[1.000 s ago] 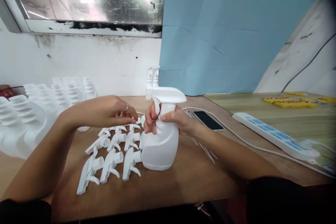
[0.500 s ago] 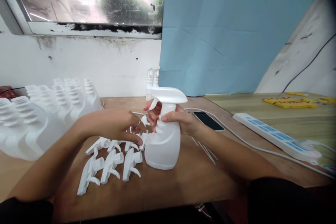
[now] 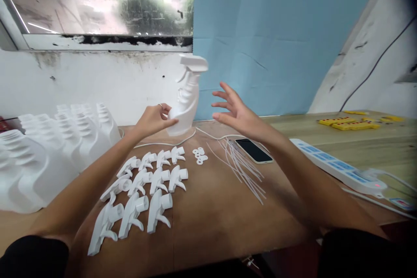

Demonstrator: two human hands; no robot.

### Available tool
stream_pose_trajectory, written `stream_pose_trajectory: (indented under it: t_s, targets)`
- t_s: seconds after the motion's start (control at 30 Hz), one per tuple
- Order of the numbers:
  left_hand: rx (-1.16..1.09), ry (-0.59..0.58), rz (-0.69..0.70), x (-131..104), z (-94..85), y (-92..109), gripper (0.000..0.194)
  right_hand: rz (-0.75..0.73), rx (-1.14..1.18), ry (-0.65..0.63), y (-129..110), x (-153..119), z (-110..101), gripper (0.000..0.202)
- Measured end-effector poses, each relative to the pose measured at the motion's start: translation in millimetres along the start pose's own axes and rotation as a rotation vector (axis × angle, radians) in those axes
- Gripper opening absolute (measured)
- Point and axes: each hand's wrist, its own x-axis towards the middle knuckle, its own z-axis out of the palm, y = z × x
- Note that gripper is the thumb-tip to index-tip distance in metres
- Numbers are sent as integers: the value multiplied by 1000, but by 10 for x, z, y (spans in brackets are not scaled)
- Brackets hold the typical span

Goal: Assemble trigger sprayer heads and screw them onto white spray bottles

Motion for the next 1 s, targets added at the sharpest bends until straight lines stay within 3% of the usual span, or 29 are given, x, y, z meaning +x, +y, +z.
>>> stream_pose_trajectory:
  t_s: [0.07, 0.17, 0.37, 0.57, 0.7, 1.0]
  targets:
    - [74, 56, -100, 258, 87, -263, 38, 80, -139, 3, 179, -83, -52, 87]
    - [131, 101, -287, 556, 286, -611, 34, 203, -244, -97, 340, -276, -128, 73]
    - [191, 90, -531, 815, 740, -1026, 36, 248, -415, -270, 499, -593, -282, 60]
    - [226, 105, -631, 921, 1069, -1155, 30, 277, -478, -336, 691, -669, -318, 53]
    - [234, 151, -655, 982, 1239, -1178, 33, 252, -517, -423, 667, -689, -293, 45]
    - [147, 220, -712, 1116, 1389, -1241, 36, 136, -548, -521, 539, -680, -175, 30]
